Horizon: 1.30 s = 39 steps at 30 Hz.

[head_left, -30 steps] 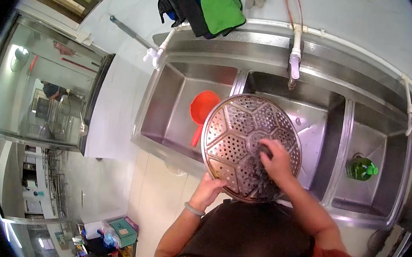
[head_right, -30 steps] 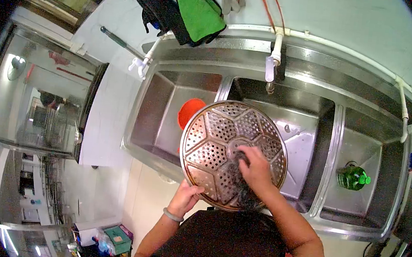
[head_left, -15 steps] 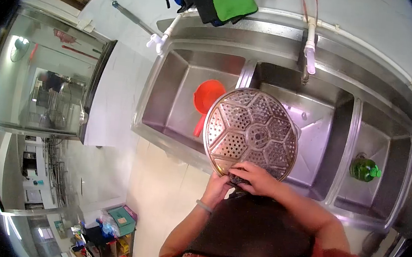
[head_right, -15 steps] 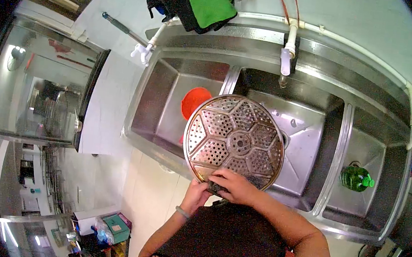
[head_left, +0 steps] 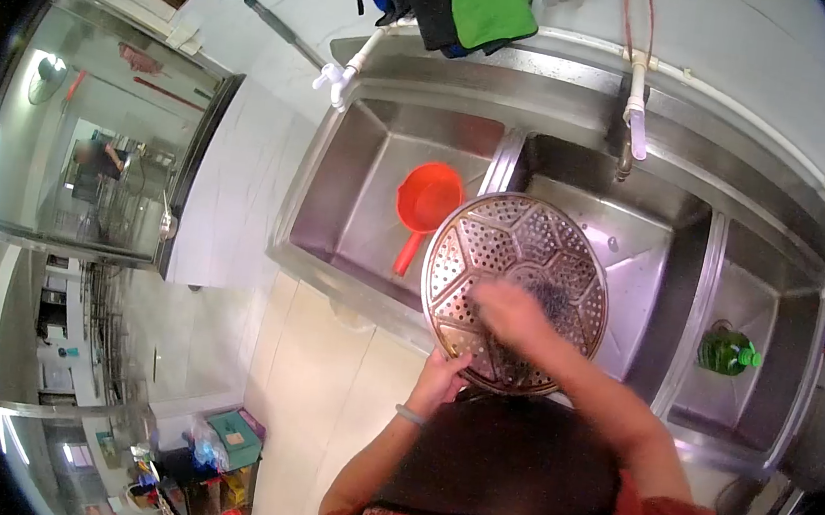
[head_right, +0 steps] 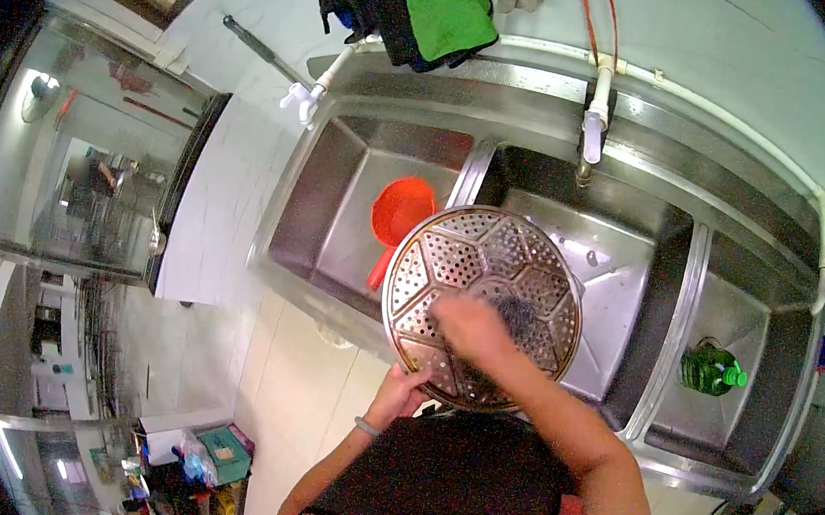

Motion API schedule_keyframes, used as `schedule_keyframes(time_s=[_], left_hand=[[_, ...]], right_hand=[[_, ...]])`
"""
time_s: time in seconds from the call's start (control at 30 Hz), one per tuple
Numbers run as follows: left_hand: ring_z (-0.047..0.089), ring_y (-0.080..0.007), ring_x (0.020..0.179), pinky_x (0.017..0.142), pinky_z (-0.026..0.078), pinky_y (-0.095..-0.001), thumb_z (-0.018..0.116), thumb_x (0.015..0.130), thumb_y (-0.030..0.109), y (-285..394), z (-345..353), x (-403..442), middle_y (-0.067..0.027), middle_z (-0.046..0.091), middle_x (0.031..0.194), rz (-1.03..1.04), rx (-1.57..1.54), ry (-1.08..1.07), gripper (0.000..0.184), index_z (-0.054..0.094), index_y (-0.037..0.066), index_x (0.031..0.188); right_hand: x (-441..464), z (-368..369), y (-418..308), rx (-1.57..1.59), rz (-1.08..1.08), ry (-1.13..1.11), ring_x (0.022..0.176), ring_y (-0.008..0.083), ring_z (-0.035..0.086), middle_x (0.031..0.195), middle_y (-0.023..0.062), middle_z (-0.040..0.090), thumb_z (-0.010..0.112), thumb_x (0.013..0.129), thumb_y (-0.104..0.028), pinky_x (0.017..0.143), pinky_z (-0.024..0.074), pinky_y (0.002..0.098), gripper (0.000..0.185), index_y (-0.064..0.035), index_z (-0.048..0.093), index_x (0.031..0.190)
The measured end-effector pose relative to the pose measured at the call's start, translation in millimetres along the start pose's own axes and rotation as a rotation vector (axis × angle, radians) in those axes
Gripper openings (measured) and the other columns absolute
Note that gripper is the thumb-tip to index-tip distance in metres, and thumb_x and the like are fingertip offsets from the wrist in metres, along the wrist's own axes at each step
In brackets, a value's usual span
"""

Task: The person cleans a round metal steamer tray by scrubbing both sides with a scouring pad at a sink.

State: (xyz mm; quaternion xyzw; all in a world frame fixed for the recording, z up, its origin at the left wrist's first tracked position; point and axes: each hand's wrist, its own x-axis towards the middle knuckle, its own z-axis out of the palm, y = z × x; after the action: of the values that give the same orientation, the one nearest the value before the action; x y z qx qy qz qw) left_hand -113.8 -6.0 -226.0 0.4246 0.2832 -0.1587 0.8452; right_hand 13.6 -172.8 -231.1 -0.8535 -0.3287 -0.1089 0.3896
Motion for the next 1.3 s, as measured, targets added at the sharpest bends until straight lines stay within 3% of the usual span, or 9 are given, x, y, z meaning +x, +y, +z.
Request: schedule_keyframes(time_s=[0.13, 0.3, 0.43, 0.57, 0.63, 0.73, 0.93, 1.0, 1.3], left_hand=[[0.065, -0.0207, 0.096, 0.075, 0.058, -0.0344, 0.058, 0.093, 0.003, 7, -15, 1, -0.0116, 0.06, 0.12, -0.072, 0.453, 0.066, 0.049, 0.037, 0.002, 0.138], [0.065, -0.0153, 0.08, 0.055, 0.053, -0.0244, 0.062, 0.09, 0.0, -9, -13, -4, -0.0086, 0.064, 0.11, 0.017, 0.276, 0.047, 0.048, 0.043, 0.005, 0.134], [0.062, -0.011, 0.069, 0.048, 0.049, -0.0221, 0.063, 0.089, 0.0, 1, 2, -5, -0.0075, 0.065, 0.105, -0.001, 0.283, 0.116, 0.042, 0.048, 0.004, 0.128], [0.066, -0.0138, 0.076, 0.049, 0.05, -0.0219, 0.065, 0.088, 0.005, 11, -12, -5, -0.0078, 0.066, 0.102, -0.166, 0.601, 0.13, 0.04, 0.052, 0.006, 0.125], [0.066, -0.0146, 0.073, 0.051, 0.051, -0.0238, 0.066, 0.088, 0.007, 5, -17, -2, -0.0087, 0.067, 0.101, -0.141, 0.563, 0.148, 0.037, 0.053, 0.004, 0.123], [0.062, -0.0138, 0.061, 0.045, 0.048, -0.0245, 0.065, 0.089, 0.008, 27, 22, -14, -0.008, 0.066, 0.098, -0.189, 0.453, 0.176, 0.035, 0.054, 0.003, 0.121], [0.061, -0.0101, 0.058, 0.044, 0.047, -0.0211, 0.068, 0.088, 0.009, 23, 11, -5, -0.0052, 0.068, 0.092, -0.157, 0.601, 0.204, 0.034, 0.054, 0.003, 0.119], [0.063, -0.0101, 0.068, 0.05, 0.05, -0.0205, 0.066, 0.089, 0.007, 1, -21, 8, -0.0056, 0.068, 0.099, -0.079, 0.427, 0.14, 0.031, 0.056, 0.003, 0.118], [0.066, -0.0173, 0.095, 0.076, 0.058, -0.0292, 0.056, 0.09, -0.004, 26, 29, -4, -0.0085, 0.063, 0.115, -0.054, 0.347, 0.167, 0.042, 0.047, 0.003, 0.13]], right_hand=[[-26, 5, -17, -0.017, -0.258, -0.197, 0.12, 0.0364, 0.053, 0.138, 0.0147, 0.052, 0.06, 0.086, -0.019, 0.101, 0.045, 0.0455, 0.044, -0.009, 0.056, 0.128], [5, 18, 103, -0.204, 0.479, -0.26, 0.119, 0.0439, 0.053, 0.138, 0.0319, 0.045, 0.042, 0.096, -0.019, 0.099, 0.0458, 0.0487, 0.039, -0.0028, 0.051, 0.131], [32, -16, 18, 0.482, 1.141, -0.225, 0.123, 0.0406, 0.052, 0.14, 0.0151, 0.053, 0.04, 0.103, -0.032, 0.107, 0.0412, 0.046, 0.046, -0.0002, 0.051, 0.134], [-35, 29, 8, 0.385, 0.206, -0.266, 0.116, 0.0392, 0.056, 0.13, 0.0237, 0.057, 0.047, 0.1, -0.04, 0.101, 0.0439, 0.0447, 0.048, -0.002, 0.057, 0.128], [-5, 1, 20, 0.791, 0.824, -0.158, 0.113, 0.043, 0.057, 0.118, 0.031, 0.06, 0.044, 0.098, -0.028, 0.095, 0.0454, 0.0481, 0.041, -0.0033, 0.057, 0.129], [-18, 18, 110, 0.104, 0.648, -0.089, 0.092, 0.041, 0.058, 0.112, 0.0321, 0.059, 0.047, 0.098, -0.038, 0.087, 0.0473, 0.0486, 0.045, 0.0011, 0.062, 0.115], [-47, 17, -14, 0.69, 0.454, -0.263, 0.095, 0.0335, 0.06, 0.12, 0.0183, 0.063, 0.054, 0.088, -0.015, 0.083, 0.0486, 0.0442, 0.032, -0.0115, 0.066, 0.117], [-41, 2, 3, 0.323, -0.086, -0.172, 0.091, 0.0303, 0.063, 0.124, 0.0122, 0.065, 0.061, 0.082, -0.005, 0.081, 0.0485, 0.0377, 0.033, -0.0125, 0.069, 0.113], [-17, 9, 8, 0.3, -0.021, -0.139, 0.089, 0.0304, 0.064, 0.105, 0.0084, 0.066, 0.07, 0.078, -0.011, 0.078, 0.0533, 0.0382, 0.027, -0.0118, 0.071, 0.104]])
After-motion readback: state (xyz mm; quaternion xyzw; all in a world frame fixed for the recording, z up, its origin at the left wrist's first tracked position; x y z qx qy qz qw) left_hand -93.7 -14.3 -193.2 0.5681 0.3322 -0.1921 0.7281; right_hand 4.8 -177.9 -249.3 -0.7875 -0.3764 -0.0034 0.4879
